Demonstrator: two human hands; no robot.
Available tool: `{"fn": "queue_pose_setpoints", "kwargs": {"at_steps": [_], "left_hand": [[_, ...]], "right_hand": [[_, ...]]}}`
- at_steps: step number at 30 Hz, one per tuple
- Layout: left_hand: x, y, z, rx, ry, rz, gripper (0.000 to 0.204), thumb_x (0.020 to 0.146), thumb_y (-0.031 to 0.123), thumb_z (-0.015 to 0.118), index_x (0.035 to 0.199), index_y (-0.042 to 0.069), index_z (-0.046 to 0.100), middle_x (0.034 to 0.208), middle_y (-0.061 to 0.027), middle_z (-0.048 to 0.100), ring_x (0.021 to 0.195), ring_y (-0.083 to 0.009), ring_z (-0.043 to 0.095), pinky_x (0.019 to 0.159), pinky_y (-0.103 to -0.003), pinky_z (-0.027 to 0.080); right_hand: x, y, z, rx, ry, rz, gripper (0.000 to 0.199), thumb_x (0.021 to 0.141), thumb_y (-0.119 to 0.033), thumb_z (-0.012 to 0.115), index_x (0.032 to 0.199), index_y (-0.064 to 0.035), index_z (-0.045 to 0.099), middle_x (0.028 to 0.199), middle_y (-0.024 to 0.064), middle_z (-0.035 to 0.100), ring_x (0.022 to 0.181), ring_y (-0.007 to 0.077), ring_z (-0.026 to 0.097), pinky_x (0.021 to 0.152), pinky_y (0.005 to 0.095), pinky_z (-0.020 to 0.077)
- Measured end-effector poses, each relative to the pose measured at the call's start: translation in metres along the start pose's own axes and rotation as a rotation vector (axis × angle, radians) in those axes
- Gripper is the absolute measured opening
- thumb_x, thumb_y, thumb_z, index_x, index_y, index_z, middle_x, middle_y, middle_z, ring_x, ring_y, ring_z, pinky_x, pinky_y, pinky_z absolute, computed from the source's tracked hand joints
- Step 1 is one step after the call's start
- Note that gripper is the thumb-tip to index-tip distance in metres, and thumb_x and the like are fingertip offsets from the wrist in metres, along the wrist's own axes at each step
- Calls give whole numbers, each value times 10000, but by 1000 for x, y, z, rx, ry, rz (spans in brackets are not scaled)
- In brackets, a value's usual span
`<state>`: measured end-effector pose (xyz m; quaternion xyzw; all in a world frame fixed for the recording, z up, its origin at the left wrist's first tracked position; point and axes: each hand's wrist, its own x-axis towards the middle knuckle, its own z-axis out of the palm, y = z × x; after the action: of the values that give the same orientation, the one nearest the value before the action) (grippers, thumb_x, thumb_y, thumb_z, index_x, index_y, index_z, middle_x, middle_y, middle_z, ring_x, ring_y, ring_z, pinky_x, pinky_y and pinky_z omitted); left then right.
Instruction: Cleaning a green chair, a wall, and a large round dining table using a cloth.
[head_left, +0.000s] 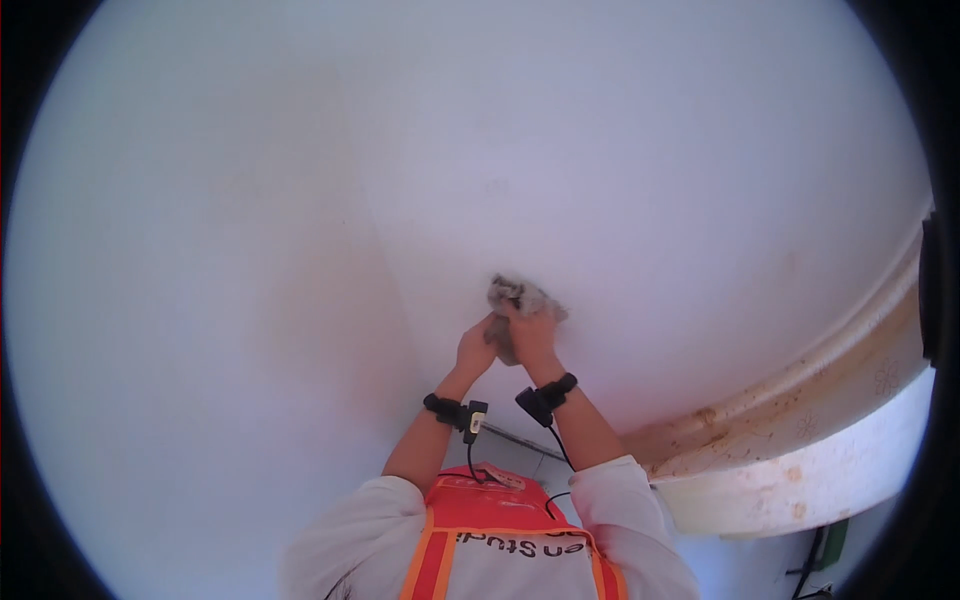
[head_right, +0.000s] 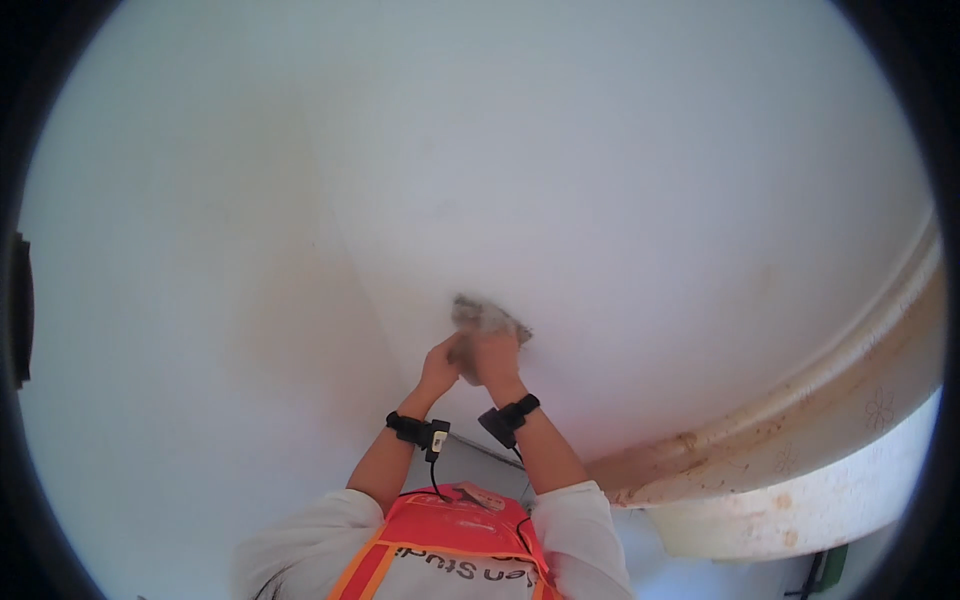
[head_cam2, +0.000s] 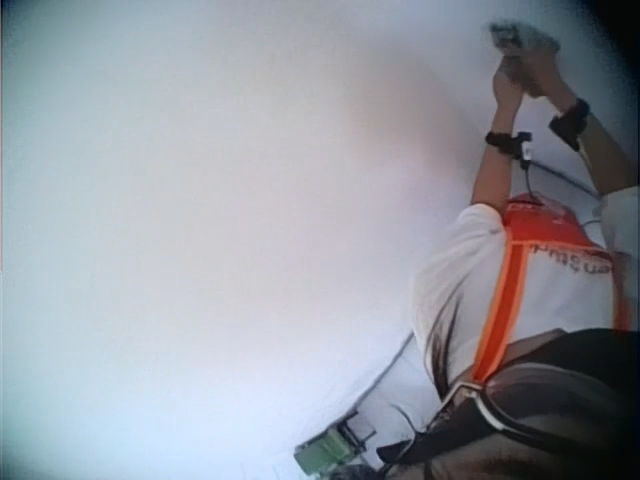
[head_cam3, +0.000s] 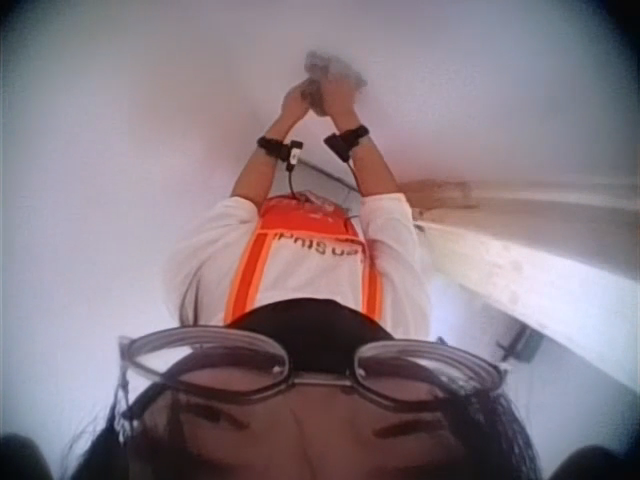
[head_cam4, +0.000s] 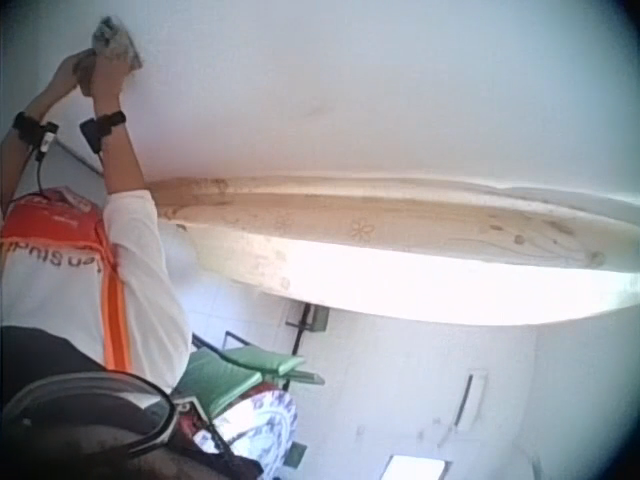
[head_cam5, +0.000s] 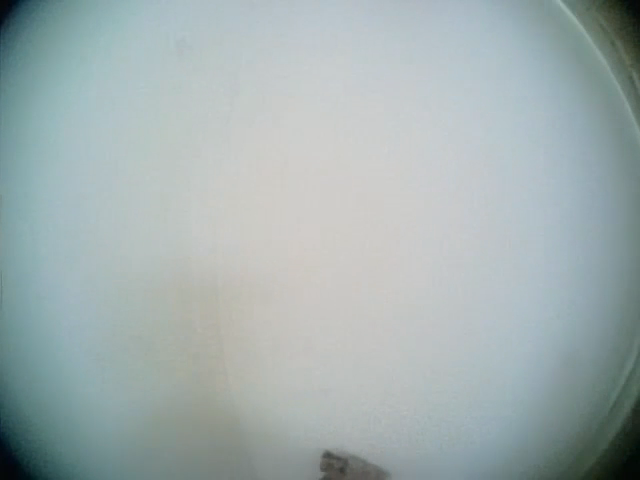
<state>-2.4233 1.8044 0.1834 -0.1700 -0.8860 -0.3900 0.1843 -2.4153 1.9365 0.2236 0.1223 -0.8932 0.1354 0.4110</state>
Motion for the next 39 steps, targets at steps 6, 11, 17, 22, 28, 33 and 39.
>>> {"fn": "queue_pose_setpoints", "kwargs": {"at_steps": [6, 11, 17, 22, 28, 33, 39], "left_hand": [[9, 34, -19, -433, 45, -53, 509, 752, -10, 472, 1250, 17, 368, 1056, -116, 543, 931, -150, 512, 809, -281, 401], [22, 126, -51, -773, 191, 190, 476, 749, -28, 447, 1219, 25, 395, 1097, -123, 504, 1039, -234, 480, 901, -271, 333], [28, 93, -65, -825, -8, 175, 349, 702, -111, 432, 1009, 1, 552, 903, -87, 525, 866, -167, 503, 790, -200, 344], [23, 79, -48, -726, -89, 139, 333, 691, -115, 429, 985, -16, 551, 849, -92, 520, 812, -165, 496, 756, -198, 349], [31, 102, -62, -816, -165, 64, 310, 690, -104, 448, 970, -23, 552, 863, -101, 530, 827, -173, 510, 766, -213, 361], [44, 110, -62, -889, -240, 75, 287, 710, -111, 453, 962, -28, 562, 865, -40, 509, 811, -119, 473, 760, -185, 345], [46, 114, -73, -959, -358, -77, 293, 710, -113, 452, 961, -17, 571, 859, -34, 499, 789, -105, 465, 748, -189, 350]], "right_hand": [[11, -8, -23, 114, -23, 106, 272, 676, -112, 561, 947, -128, 540, 871, 116, 492, 756, 275, 520, 599, 373, 437], [27, -13, -106, 198, 326, 42, 348, 644, -39, 580, 982, -97, 521, 792, 123, 454, 693, 294, 493, 576, 392, 410], [2, 7, -102, 89, 289, 337, 278, 722, -107, 582, 982, -32, 516, 879, 126, 499, 765, 289, 512, 644, 382, 418], [-75, 96, -151, -561, -98, 455, 339, 759, -229, 554, 1053, -68, 504, 943, 118, 512, 905, 247, 487, 822, 373, 353], [-108, 54, -221, -687, 374, 886, 490, 730, -219, 557, 1148, 4, 433, 1093, 176, 481, 1078, 312, 407, 938, 411, 290], [-149, 7, -302, -1249, 890, 1036, 586, 779, -289, 542, 1182, 78, 327, 1112, 242, 454, 1078, 351, 411, 878, 423, 383], [-51, 8, -315, -376, 1090, 512, 734, 804, -483, 466, 1233, 65, 231, 1121, 198, 451, 909, 259, 510, 769, 360, 411]]}}
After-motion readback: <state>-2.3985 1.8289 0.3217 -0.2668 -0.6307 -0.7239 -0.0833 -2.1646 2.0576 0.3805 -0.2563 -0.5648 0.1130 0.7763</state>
